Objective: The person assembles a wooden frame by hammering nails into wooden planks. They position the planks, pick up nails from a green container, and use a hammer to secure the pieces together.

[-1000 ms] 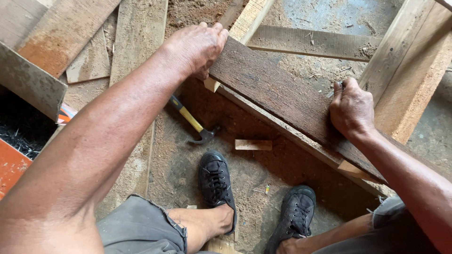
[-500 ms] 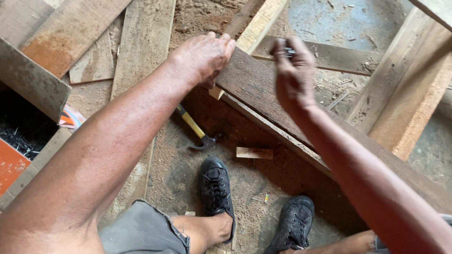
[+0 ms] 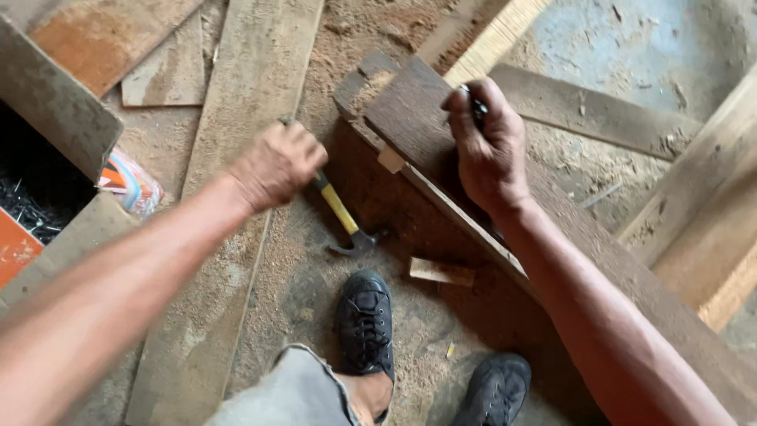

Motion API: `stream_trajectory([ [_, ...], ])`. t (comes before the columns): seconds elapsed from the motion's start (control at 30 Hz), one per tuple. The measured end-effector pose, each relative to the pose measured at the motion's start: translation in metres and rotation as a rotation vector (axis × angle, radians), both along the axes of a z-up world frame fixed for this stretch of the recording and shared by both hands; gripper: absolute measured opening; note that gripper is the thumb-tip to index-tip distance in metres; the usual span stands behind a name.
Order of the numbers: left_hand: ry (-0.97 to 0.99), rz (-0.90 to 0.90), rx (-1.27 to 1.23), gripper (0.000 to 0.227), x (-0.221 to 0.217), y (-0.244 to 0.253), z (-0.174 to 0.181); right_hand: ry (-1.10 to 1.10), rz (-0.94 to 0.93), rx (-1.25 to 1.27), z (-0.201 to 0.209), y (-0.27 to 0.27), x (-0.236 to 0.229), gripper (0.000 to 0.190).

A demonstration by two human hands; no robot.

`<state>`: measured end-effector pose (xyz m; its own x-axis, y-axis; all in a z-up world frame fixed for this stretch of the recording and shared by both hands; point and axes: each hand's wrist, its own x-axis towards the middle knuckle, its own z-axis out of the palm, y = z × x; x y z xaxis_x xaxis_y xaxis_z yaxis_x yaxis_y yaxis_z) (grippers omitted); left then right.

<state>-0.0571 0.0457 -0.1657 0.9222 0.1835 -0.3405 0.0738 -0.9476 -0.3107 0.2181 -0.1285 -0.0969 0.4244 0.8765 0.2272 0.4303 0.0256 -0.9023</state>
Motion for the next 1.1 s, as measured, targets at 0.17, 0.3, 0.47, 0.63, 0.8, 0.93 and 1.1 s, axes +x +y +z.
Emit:
stream_trajectory([
  [0.17,-0.262,0.046,-0.134,0.026,-0.013,-0.018,-0.157,0.018,-0.019,0.018,-0.012,0.002,0.004,0.024],
  [0.3,-0.209,-0.114,-0.101,0.020,0.002,-0.012,-0.179,-0.006,-0.037,0.037,-0.014,0.002,0.008,0.025],
  [0.47,0.082,0.161,-0.197,0.030,-0.035,-0.038,-0.148,-0.054,-0.029,0.052,-0.019,0.005,0.009,0.025],
  [0.63,0.124,0.565,-0.579,0.023,-0.066,-0.118,-0.070,-0.132,-0.023,0.075,-0.017,0.008,0.007,0.023],
  [0.8,-0.300,0.482,-1.212,0.040,-0.005,-0.222,-0.029,-0.175,-0.009,0.074,-0.020,0.010,0.010,0.021],
  [0.93,-0.434,0.382,-1.090,0.051,0.038,-0.235,-0.031,-0.147,-0.004,0.084,-0.024,0.009,0.013,0.020],
  [1.1,-0.413,1.071,-1.113,0.044,0.031,-0.170,0.009,-0.145,-0.015,0.137,-0.024,0.011,0.013,0.020],
])
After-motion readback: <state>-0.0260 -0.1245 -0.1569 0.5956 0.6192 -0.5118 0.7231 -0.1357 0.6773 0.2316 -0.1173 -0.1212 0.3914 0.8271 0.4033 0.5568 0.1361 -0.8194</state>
